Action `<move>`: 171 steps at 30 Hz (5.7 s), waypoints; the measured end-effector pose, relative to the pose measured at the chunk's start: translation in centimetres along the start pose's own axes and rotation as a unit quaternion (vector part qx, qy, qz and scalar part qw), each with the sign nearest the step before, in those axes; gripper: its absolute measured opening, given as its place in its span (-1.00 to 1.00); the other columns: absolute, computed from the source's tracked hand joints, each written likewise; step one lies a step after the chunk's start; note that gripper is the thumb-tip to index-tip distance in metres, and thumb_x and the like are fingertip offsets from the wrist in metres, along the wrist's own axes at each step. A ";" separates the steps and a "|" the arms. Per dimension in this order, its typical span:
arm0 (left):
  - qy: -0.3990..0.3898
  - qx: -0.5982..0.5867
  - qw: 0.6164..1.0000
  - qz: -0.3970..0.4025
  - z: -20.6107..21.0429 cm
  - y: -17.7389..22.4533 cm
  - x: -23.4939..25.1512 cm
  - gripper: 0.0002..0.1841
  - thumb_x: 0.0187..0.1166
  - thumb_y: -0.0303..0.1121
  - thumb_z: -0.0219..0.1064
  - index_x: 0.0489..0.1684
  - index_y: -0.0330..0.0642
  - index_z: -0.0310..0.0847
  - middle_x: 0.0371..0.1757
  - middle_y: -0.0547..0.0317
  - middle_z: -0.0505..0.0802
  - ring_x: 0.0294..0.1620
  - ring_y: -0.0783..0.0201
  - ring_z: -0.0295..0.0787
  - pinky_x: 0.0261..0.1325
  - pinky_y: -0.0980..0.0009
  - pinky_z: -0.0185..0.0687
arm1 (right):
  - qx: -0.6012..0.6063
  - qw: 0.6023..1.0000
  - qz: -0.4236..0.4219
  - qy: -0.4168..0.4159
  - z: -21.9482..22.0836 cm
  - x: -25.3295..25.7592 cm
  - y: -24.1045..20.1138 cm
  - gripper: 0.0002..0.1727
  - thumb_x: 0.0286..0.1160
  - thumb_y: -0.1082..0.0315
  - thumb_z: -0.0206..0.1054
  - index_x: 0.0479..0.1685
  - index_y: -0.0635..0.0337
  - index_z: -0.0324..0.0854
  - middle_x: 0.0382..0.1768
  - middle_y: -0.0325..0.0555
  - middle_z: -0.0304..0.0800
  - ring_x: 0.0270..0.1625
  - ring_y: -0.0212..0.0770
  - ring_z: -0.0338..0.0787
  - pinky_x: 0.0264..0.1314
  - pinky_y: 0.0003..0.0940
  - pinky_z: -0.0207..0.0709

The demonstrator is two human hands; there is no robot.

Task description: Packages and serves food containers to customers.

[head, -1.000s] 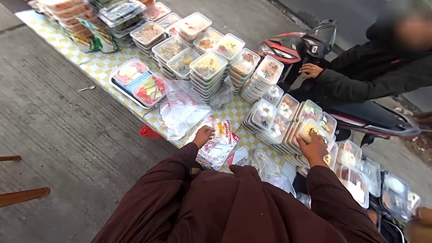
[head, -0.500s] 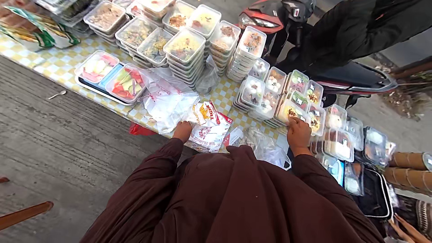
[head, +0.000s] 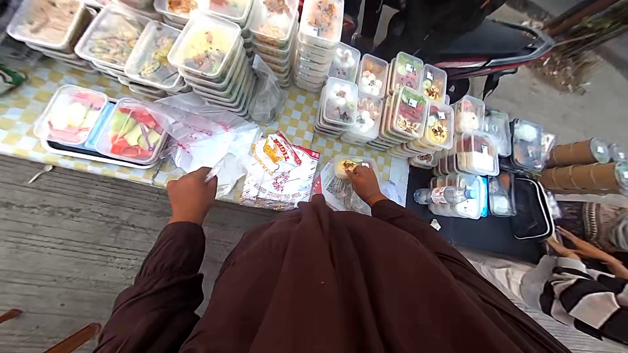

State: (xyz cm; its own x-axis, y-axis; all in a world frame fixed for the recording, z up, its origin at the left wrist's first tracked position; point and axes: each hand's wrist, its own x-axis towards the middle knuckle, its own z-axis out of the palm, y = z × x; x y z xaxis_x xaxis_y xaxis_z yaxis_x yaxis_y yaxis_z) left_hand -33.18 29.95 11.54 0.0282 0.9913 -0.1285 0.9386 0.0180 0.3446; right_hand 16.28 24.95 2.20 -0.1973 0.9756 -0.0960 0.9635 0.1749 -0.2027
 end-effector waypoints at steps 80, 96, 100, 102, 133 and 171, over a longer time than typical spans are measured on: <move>-0.160 -0.063 0.977 0.124 -2.7 9.3 -1.9 -0.59 0.41 -0.50 0.42 0.27 -0.31 0.63 0.22 -0.34 0.76 0.31 -0.33 0.69 0.27 -0.32 0.61 | 0.271 0.946 -0.108 -0.141 -12.8 5.4 -16.7 -0.65 0.75 0.23 0.15 0.15 0.35 0.64 0.00 0.21 0.81 0.13 0.11 0.81 0.31 0.13 0.60; -0.162 -0.219 0.960 0.070 -7.4 2.0 3.1 -0.75 0.69 -0.34 0.33 0.14 -0.32 0.72 0.07 -0.11 0.85 0.08 0.07 0.82 0.26 0.00 0.68 | 0.670 0.392 0.629 0.052 -0.4 8.9 -9.3 -0.07 0.67 -0.14 0.27 0.84 0.19 -0.09 0.78 0.32 0.07 0.69 0.25 0.37 0.54 0.09 0.51; -0.141 -0.226 0.963 0.033 -7.6 1.3 4.1 -0.73 0.69 -0.36 0.35 0.25 -0.26 0.68 -0.11 -0.09 0.87 -0.18 0.07 0.84 0.06 -0.04 0.76 | 0.644 0.446 0.607 0.134 2.9 9.3 -9.8 -0.32 0.80 0.09 0.14 0.76 0.26 0.10 0.71 0.27 0.22 0.64 0.18 0.41 0.47 0.09 0.50; -0.136 -0.239 0.961 0.018 -7.9 1.3 4.6 -0.67 0.73 -0.38 0.30 0.40 -0.21 0.54 -0.14 -0.08 0.87 -0.20 0.08 0.83 0.06 -0.02 0.73 | 0.659 0.442 0.587 0.163 3.0 8.9 -10.0 -0.31 0.79 0.16 0.19 0.78 0.24 0.06 0.74 0.23 0.17 0.69 0.16 0.36 0.54 0.08 0.47; 0.018 -0.126 0.819 0.560 -4.7 15.3 -0.9 -0.76 0.68 -0.12 0.30 -0.09 0.07 0.91 0.49 -0.05 0.71 0.51 -0.14 0.58 0.45 -0.21 0.47 | 0.630 0.678 0.335 0.178 -14.1 1.4 -15.7 -0.64 0.86 0.24 -0.01 0.03 0.35 0.62 -0.23 0.05 0.76 -0.17 -0.16 0.81 -0.04 -0.13 0.73; -0.110 -0.693 0.643 -0.307 -1.2 -7.6 -1.3 -0.64 0.78 -0.36 0.22 0.44 -0.33 0.40 -0.01 0.07 0.89 -0.05 0.33 0.90 0.12 0.39 0.83 | 0.123 0.990 -0.054 -0.052 -1.0 32.4 -25.1 -0.60 0.61 0.13 0.28 -0.03 0.33 0.80 0.00 0.29 0.83 0.18 0.34 0.74 0.33 0.40 0.44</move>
State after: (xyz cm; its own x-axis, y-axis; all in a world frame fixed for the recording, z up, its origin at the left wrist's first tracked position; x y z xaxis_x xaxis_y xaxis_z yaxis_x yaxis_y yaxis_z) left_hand -40.77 28.66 10.25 -0.0104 0.7020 -0.7121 -0.4077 0.6473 0.6441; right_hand -14.13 52.28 5.18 -0.3273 0.9317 -0.1578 0.8651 0.2282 -0.4467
